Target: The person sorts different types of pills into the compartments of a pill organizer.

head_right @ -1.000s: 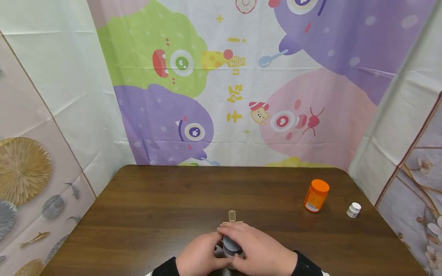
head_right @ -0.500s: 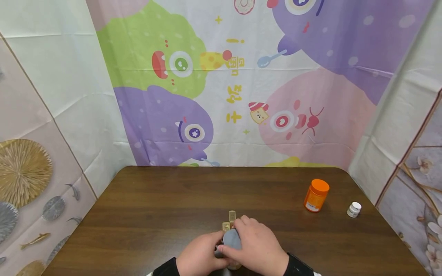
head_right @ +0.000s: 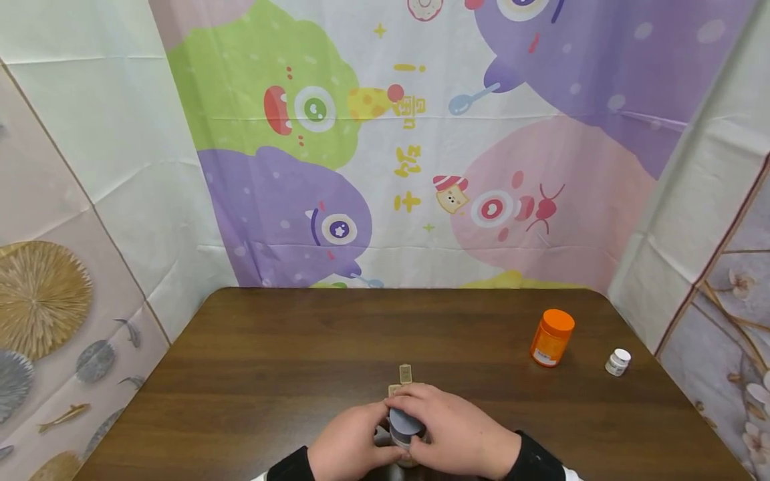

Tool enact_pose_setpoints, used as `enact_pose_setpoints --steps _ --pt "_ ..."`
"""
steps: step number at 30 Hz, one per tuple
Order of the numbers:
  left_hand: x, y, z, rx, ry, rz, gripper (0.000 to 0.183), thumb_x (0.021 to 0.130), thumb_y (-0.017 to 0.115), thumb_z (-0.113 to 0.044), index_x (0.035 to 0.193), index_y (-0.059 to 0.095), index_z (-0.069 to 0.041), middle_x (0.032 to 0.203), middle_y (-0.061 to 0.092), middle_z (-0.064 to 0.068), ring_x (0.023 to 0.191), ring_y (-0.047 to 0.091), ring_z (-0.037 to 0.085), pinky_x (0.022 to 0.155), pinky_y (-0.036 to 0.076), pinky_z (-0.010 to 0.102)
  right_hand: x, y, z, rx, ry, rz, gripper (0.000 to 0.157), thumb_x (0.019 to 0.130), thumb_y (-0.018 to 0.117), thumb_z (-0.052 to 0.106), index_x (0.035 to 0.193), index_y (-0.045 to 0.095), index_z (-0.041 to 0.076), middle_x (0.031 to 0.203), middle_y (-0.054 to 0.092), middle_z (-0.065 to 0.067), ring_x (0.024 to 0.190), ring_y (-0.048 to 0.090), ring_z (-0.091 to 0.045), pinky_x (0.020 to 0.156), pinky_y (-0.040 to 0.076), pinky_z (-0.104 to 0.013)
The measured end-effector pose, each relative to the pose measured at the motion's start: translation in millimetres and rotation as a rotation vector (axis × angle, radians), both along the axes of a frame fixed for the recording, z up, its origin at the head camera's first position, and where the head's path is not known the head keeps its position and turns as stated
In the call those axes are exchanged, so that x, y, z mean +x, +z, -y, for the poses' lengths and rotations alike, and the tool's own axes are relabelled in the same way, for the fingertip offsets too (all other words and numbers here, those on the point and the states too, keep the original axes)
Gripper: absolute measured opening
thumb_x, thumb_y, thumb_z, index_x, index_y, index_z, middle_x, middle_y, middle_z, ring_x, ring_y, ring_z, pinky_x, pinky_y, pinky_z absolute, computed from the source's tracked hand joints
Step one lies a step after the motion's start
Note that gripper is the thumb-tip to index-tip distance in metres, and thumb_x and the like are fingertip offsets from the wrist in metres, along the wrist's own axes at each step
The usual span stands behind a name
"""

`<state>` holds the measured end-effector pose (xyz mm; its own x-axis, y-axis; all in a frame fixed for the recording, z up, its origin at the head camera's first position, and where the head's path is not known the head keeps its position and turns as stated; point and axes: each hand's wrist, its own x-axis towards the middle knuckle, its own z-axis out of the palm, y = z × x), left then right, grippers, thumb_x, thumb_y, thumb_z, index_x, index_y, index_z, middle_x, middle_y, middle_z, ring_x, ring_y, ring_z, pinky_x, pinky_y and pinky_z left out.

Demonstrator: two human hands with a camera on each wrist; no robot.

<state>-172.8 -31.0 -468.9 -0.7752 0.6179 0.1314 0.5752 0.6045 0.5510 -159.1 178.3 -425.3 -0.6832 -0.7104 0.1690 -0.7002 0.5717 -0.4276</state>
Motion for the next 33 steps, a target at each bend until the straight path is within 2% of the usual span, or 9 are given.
enact_pose_setpoints --steps 5,10,15,26,30,33 --pt "0.3 -0.6 -0.9 -0.005 -0.004 -0.021 0.048 0.08 0.075 -0.049 0.114 0.063 -0.018 0.087 0.068 -0.011 0.076 0.059 0.001 0.062 0.05 0.022 0.7 -1.2 2.6 -0.021 -0.041 0.003 0.05 0.087 0.068 0.023 0.135 0.054 0.019 0.13 0.051 0.004 0.102 0.052 -0.005 0.08 0.053 -0.03" --pt "0.0 -1.0 -1.3 0.0 -0.006 -0.016 0.051 0.08 0.074 -0.05 0.118 0.062 -0.018 0.089 0.068 -0.012 0.077 0.059 0.0 0.062 0.051 0.022 0.3 1.8 2.3 -0.006 -0.033 -0.003 0.047 0.09 0.067 0.024 0.135 0.055 0.016 0.126 0.053 0.003 0.094 0.053 -0.002 0.076 0.053 -0.027" --pt "0.2 -0.5 -1.7 0.003 -0.012 -0.01 0.051 0.081 0.072 -0.051 0.119 0.063 -0.019 0.093 0.069 -0.011 0.079 0.059 -0.001 0.064 0.052 0.022 1.2 3.3 0.8 0.007 -0.017 -0.013 0.049 0.092 0.067 0.032 0.135 0.055 0.013 0.123 0.054 0.003 0.09 0.054 0.0 0.073 0.053 -0.024" --pt "4.1 -1.1 1.1 -0.03 0.003 0.011 0.052 0.082 0.073 -0.049 0.121 0.061 -0.016 0.09 0.068 -0.01 0.073 0.057 -0.001 0.06 0.049 0.022 4.3 -7.8 3.2 0.003 -0.022 -0.027 0.051 0.094 0.064 0.037 0.137 0.053 0.013 0.13 0.052 0.0 0.097 0.055 -0.005 0.078 0.054 -0.028" --pt "3.8 -0.5 -0.9 -0.047 -0.012 -0.017 0.055 0.082 0.071 -0.052 0.124 0.059 -0.018 0.1 0.068 -0.01 0.08 0.059 0.0 0.065 0.051 0.024 5.9 -8.4 0.5 -0.013 -0.033 -0.044 0.052 0.092 0.066 0.034 0.137 0.054 0.012 0.131 0.051 0.0 0.1 0.055 -0.008 0.08 0.054 -0.029" --pt "2.4 0.4 -1.6 -0.086 -0.023 -0.063 0.066 0.082 0.068 -0.057 0.132 0.055 -0.016 0.113 0.066 -0.007 0.092 0.06 0.005 0.074 0.054 0.031 8.1 -7.5 -7.6 -0.038 -0.066 -0.075 0.052 0.09 0.069 0.031 0.136 0.055 0.012 0.131 0.052 0.0 0.1 0.056 -0.008 0.078 0.055 -0.029"
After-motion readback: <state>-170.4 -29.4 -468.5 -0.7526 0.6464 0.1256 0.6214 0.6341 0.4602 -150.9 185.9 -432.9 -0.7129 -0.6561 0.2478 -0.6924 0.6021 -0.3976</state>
